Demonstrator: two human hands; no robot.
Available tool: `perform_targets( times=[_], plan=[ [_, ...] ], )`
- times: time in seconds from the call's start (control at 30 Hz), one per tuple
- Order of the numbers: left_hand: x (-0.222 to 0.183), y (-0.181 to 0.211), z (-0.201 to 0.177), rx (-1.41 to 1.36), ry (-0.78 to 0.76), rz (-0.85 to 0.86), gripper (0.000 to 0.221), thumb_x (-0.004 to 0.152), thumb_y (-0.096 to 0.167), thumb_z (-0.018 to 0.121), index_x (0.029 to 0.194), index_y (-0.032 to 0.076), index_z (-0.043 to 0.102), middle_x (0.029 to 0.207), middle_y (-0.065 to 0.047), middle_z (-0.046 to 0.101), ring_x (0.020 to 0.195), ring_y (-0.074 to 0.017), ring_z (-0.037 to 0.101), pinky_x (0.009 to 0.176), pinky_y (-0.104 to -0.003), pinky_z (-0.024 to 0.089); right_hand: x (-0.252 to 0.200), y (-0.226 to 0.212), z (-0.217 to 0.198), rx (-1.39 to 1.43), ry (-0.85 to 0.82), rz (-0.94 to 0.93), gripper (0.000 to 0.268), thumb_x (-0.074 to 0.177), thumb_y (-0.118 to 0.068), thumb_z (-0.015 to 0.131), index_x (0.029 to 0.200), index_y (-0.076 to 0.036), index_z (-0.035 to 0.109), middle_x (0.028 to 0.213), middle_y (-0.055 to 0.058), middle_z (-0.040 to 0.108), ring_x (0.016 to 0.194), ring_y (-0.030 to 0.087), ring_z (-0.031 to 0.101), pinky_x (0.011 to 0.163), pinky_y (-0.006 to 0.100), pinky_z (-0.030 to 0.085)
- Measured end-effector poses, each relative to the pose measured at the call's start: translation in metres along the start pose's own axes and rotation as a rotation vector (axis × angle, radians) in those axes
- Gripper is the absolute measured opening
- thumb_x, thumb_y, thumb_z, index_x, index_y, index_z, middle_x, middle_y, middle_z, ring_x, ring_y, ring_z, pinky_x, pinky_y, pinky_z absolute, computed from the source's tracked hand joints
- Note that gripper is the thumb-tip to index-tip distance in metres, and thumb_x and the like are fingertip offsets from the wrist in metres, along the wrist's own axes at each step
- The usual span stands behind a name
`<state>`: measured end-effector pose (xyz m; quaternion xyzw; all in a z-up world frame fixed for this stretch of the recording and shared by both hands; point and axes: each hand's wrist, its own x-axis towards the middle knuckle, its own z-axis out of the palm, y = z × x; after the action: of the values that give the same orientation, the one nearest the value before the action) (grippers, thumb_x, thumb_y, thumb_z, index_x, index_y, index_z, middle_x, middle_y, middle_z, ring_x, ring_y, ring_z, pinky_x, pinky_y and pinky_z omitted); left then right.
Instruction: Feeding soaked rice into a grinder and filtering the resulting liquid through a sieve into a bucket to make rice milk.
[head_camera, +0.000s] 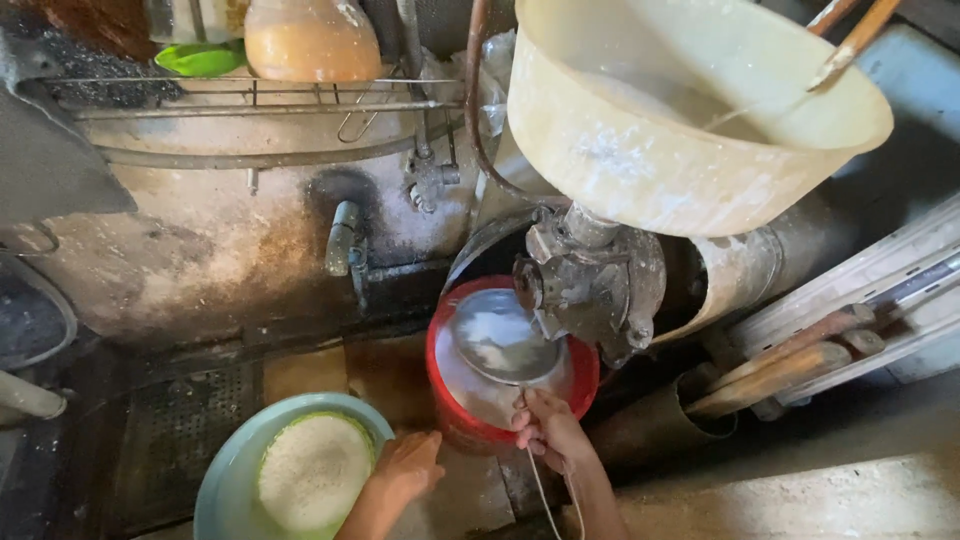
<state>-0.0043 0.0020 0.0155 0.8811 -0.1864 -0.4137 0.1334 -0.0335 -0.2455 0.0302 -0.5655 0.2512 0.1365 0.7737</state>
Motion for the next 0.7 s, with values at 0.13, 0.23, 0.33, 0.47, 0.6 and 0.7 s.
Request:
perform_targets(
  times=[0.13, 0.23, 0.33, 0.47, 0.6, 0.7],
  plan=[
    [0.022, -0.007, 0.014, 0.04, 0.061, -0.036, 0.03, 0.095, 0.028, 0.052, 0.123, 0.016, 0.05, 0.131, -0.008, 0.056, 0.124, -0.032, 0.051, 0.1, -0.045, 0.04, 0.009, 0.006, 0.015, 0.022, 0.173, -0.026, 0.026, 0.106, -0.026, 0.049, 0.089, -0.008, 0.055, 0.067, 0.01, 0.069, 0.046, 0.02, 0.065, 0.032, 0.025, 0.024],
    [0.033, -0.015, 0.026, 0.009, 0.145, 0.001, 0.03, 0.088, 0.029, 0.057, 0.112, 0.012, 0.055, 0.117, -0.013, 0.061, 0.112, -0.037, 0.057, 0.092, -0.047, 0.047, -0.003, -0.001, 0.017, -0.105, 0.259, 0.037, 0.021, 0.102, -0.028, 0.054, 0.088, -0.013, 0.057, 0.064, 0.003, 0.063, 0.045, 0.017, 0.058, 0.038, 0.025, 0.024],
    [0.034, -0.015, 0.023, 0.098, 0.223, 0.044, 0.031, 0.089, 0.033, 0.065, 0.109, 0.012, 0.058, 0.112, -0.013, 0.066, 0.106, -0.0375, 0.063, 0.089, -0.048, 0.049, 0.024, 0.016, 0.002, -0.029, 0.129, -0.037, 0.028, 0.104, -0.028, 0.053, 0.094, -0.003, 0.061, 0.061, 0.012, 0.066, 0.041, 0.021, 0.059, 0.033, 0.025, 0.015],
    [0.034, -0.016, 0.022, 0.052, 0.134, 0.033, 0.031, 0.093, 0.028, 0.06, 0.12, 0.014, 0.055, 0.119, -0.011, 0.061, 0.114, -0.0323, 0.058, 0.095, -0.045, 0.045, 0.029, 0.022, -0.005, 0.017, 0.195, -0.049, 0.026, 0.102, -0.025, 0.055, 0.088, -0.003, 0.057, 0.063, 0.013, 0.062, 0.043, 0.022, 0.057, 0.037, 0.03, 0.033],
    [0.003, 0.001, 0.0, 0.003, 0.111, -0.029, 0.03, 0.096, 0.028, 0.06, 0.124, 0.017, 0.056, 0.122, -0.009, 0.062, 0.117, -0.032, 0.058, 0.097, -0.043, 0.047, 0.039, 0.027, -0.003, 0.006, 0.212, -0.035, 0.026, 0.104, -0.028, 0.053, 0.095, -0.005, 0.06, 0.067, 0.012, 0.067, 0.043, 0.023, 0.06, 0.031, 0.026, 0.019],
    [0.035, -0.015, 0.028, 0.016, 0.222, 0.066, 0.04, 0.088, 0.028, 0.059, 0.126, 0.016, 0.054, 0.122, -0.012, 0.061, 0.119, -0.0337, 0.056, 0.101, -0.045, 0.042, 0.019, 0.019, 0.011, -0.015, 0.234, -0.011, 0.023, 0.103, -0.024, 0.054, 0.09, -0.005, 0.055, 0.068, 0.016, 0.068, 0.045, 0.023, 0.061, 0.032, 0.025, 0.018]
  ],
)
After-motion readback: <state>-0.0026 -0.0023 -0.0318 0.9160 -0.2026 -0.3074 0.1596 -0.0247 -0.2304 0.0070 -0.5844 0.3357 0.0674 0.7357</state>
